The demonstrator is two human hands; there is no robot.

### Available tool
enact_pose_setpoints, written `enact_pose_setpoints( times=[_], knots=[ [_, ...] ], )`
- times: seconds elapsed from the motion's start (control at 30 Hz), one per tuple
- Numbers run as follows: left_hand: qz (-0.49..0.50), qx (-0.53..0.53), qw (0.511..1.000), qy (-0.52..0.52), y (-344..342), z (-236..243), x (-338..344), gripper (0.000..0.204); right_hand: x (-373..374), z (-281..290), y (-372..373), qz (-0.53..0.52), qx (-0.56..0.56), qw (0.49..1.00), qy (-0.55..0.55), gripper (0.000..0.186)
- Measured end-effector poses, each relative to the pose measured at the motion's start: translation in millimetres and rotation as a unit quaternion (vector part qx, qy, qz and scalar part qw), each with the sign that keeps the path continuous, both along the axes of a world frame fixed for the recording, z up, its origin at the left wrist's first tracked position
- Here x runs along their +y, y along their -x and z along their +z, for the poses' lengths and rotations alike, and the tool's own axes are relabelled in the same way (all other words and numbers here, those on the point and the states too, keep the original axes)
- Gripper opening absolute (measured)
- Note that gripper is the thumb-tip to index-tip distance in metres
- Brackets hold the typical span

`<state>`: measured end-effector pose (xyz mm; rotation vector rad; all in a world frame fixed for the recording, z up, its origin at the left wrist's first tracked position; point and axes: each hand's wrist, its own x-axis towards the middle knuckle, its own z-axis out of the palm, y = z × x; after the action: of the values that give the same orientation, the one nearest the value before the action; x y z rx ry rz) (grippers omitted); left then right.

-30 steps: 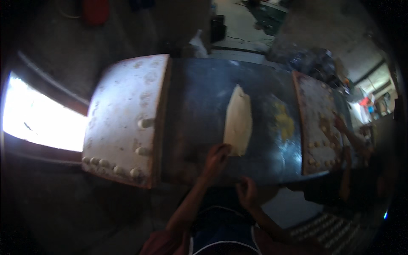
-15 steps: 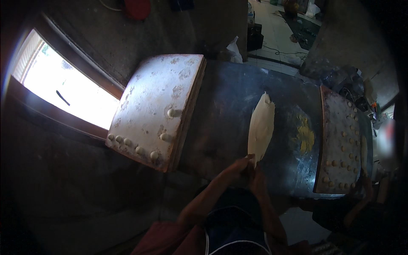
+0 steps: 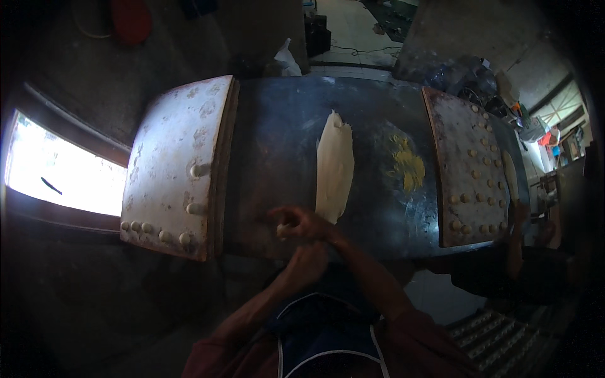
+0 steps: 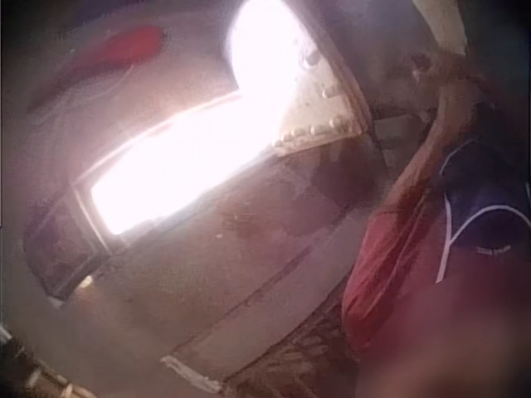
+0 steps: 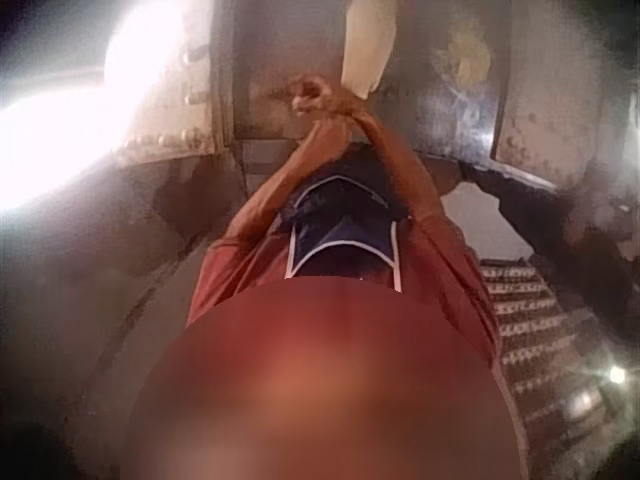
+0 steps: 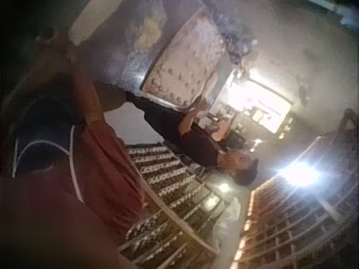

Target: The person scoops dough from a metal bowl into a pink container, then places the bowl into a stand mixer. They later roll small dough pieces into balls on a metal table and arrange them on a wooden tray, which is placed on a multi-tiered rack.

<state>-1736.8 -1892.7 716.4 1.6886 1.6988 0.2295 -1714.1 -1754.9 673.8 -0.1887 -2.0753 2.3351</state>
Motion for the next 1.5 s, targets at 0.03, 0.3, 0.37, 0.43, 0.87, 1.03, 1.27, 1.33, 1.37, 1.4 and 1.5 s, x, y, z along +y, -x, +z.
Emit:
enact_pose_setpoints(
  times=[0.03, 0.3, 0.37, 0.43, 0.87, 1.03, 1.27, 1.33, 1.37, 1.4, 1.5],
  knots=[
    [-0.063, -0.004, 0.995, -0.078, -5.4, 32.5, -6.4, 0.025, -5.7, -7.7, 3.1, -0.018, -0.008, 1.000, 0.006, 0.061],
    [0.200, -0.029, 0.953, -0.227, 92.5, -45.9, -60.3, 0.033, -76.1, -19.1, -183.2, -0.399, -0.129, 0.751, -0.510, 0.036],
    [0.168, 0.152, 0.937, -0.266, 128.9, -95.8, -81.0, 0.041, -57.0, -8.6, -190.8, -0.348, -0.265, 0.651, -0.620, 0.053],
    [0.192, 0.293, 0.886, -0.303, 143.7, -105.7, -27.3, 0.046, -10.9, -6.2, -155.0, -0.389, -0.291, 0.676, -0.554, 0.058],
    [0.379, 0.128, 0.853, -0.334, 111.1, -111.9, 32.3, 0.031, 27.9, -32.1, -125.0, -0.393, -0.192, 0.722, -0.536, 0.020],
    [0.305, 0.042, 0.860, -0.406, 88.3, -155.8, -37.0, 0.025, -31.5, -37.9, -162.6, -0.362, -0.140, 0.783, -0.486, 0.023],
    [0.329, 0.004, 0.910, -0.252, 92.7, -69.8, -11.7, 0.037, 11.6, -8.9, -102.6, -0.480, -0.122, 0.760, -0.421, 0.014],
    [0.293, -0.021, 0.918, -0.265, 96.7, -49.6, -22.1, 0.040, 10.6, -11.8, -90.7, -0.458, -0.118, 0.746, -0.469, 0.014],
    [0.275, -0.022, 0.923, -0.267, 101.5, -50.1, -25.3, 0.041, 10.1, -13.0, -90.0, -0.431, -0.127, 0.747, -0.489, 0.014],
    [0.256, -0.024, 0.928, -0.269, 107.6, -50.4, -24.0, 0.041, 8.5, -13.5, -90.8, -0.405, -0.136, 0.747, -0.510, 0.015],
    [0.252, -0.039, 0.927, -0.273, 111.8, -35.8, -19.9, 0.039, -32.1, 80.3, -121.0, -0.285, -0.211, 0.875, -0.329, 0.016]
  ],
)
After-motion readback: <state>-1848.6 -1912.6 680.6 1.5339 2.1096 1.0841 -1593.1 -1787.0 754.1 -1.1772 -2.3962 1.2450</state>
